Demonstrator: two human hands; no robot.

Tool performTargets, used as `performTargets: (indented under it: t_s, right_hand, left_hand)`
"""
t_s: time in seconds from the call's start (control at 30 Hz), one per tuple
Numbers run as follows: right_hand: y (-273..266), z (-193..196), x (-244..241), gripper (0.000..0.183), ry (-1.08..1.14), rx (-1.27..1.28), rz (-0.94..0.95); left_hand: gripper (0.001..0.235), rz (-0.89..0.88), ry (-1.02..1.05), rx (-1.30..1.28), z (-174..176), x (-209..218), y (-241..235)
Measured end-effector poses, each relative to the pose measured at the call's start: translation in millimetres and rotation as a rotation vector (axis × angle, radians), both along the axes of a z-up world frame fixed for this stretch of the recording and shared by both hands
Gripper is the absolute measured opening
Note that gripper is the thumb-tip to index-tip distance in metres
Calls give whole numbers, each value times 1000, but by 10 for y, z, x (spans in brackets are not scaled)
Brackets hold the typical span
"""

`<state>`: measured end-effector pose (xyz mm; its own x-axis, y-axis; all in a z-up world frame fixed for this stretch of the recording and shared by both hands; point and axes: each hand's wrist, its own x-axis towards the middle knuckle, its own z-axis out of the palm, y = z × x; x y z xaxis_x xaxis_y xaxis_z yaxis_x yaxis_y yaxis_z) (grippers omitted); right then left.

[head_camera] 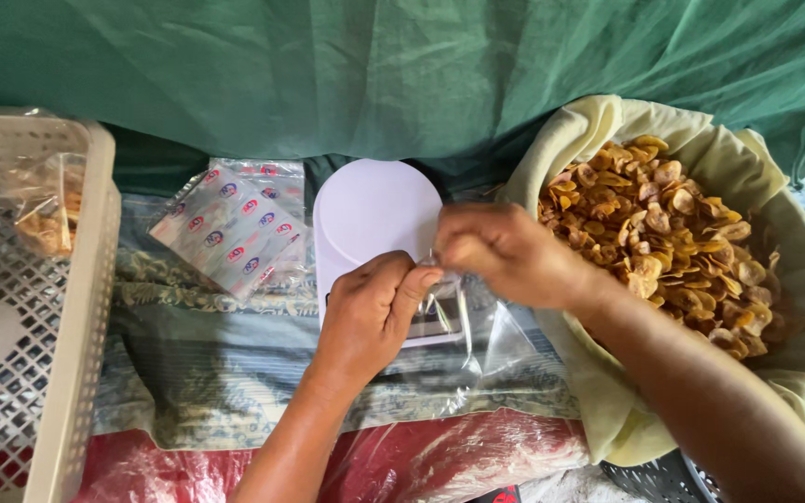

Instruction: The person scoops dried fruit from a large sack into small plastic bags, weighs each bag on a digital scale, and places the sealed bags into a basket. The process is repeated multiple times throughout the video.

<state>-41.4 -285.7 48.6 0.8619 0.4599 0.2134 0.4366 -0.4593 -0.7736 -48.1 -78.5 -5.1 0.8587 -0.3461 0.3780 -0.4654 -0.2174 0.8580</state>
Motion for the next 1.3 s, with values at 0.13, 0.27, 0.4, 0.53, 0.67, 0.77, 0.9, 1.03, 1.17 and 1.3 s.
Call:
performTargets:
  t_s: [0.13, 0.27, 0.4, 0.53, 0.67, 0.77, 0.9, 1.03, 1.17, 1.3]
  right_hand:
    - [-92, 152, 12, 22, 162, -1, 28]
    - [-145, 152, 33, 29, 44, -83, 6]
    - [-143, 197, 26, 27, -74, -29, 36]
    - [-20, 224, -69, 24, 7, -211, -7]
    - [-59, 261, -79, 18, 195, -313, -114]
    - [-60, 163, -61, 16, 320, -43, -140]
    - [-80, 128, -28, 16, 309, 66, -111]
    - [-24, 155, -49, 18, 200, -127, -383]
    - [3, 106, -22, 16, -514, -514, -412]
    - [-95, 223, 0, 14, -525, -445, -289]
  left_hand:
    - [17, -40, -70, -132, 64, 15, 15]
    - [26, 23, 11, -126, 91, 24, -19]
    - [26, -28, 213, -155, 76, 55, -1]
    - [43, -41, 143, -79, 89, 20, 12]
    - [69, -56, 64, -55, 112, -47, -7]
    - [53, -14, -203, 15, 147, -64, -2]
    - [26, -36, -317, 80, 171, -90, 78]
    - [22, 34, -484, 168, 152, -77, 71]
    - [19, -50, -655, 271, 138, -96, 37]
    - [28, -63, -607, 352, 148, -115, 59]
